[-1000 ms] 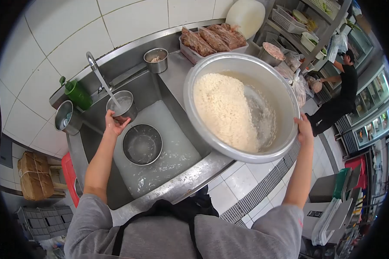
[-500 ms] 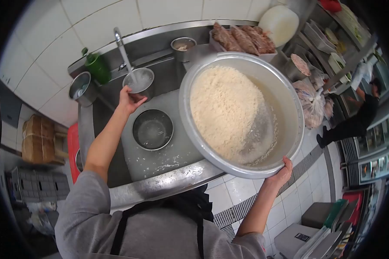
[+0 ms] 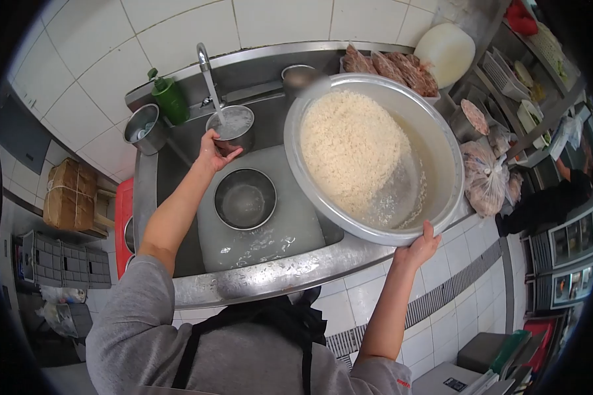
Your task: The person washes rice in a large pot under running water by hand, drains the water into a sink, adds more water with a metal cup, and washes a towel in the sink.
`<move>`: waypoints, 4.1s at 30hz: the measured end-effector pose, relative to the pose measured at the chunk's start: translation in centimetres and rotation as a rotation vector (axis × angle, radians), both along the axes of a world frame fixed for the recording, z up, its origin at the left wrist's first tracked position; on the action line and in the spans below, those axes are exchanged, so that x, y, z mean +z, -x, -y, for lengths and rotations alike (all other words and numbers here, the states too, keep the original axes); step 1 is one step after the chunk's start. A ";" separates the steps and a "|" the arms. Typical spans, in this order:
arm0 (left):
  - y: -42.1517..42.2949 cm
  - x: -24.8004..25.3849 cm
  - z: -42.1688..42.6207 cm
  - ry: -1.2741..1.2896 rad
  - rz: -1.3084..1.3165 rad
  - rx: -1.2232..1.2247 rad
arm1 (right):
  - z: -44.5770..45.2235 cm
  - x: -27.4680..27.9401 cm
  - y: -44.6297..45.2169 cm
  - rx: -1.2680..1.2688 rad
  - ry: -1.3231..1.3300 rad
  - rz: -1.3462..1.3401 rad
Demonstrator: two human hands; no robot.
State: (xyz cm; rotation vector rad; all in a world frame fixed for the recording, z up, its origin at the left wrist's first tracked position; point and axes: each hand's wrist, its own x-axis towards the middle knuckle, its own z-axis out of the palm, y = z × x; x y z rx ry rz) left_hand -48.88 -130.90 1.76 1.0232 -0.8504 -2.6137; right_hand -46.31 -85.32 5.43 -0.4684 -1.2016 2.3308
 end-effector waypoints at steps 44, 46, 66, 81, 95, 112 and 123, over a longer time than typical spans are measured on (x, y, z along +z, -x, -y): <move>13.0 3.9 5.9 0.779 0.177 -0.285 | -0.3 -0.7 0.0 -0.006 -0.137 -0.031; 13.6 3.0 7.8 0.863 0.344 -0.382 | -0.3 -0.7 -0.1 0.029 -0.141 -0.039; 8.6 -5.9 7.2 0.601 0.270 -0.820 | 0.7 -0.1 -0.2 -0.045 -0.133 0.044; -0.7 -10.4 2.0 -0.004 0.093 -0.050 | 0.0 -0.6 0.0 -0.039 -0.126 -0.015; -1.6 -7.7 1.5 -0.001 0.022 -0.051 | 0.1 -0.2 -1.0 -0.026 -0.125 -0.009; -1.0 -10.7 3.0 -0.001 0.051 -0.041 | 0.4 -0.3 -0.4 0.007 -0.141 -0.026; -1.6 -11.9 2.6 -0.044 0.069 -0.027 | 0.1 -0.5 -0.3 0.019 -0.124 -0.030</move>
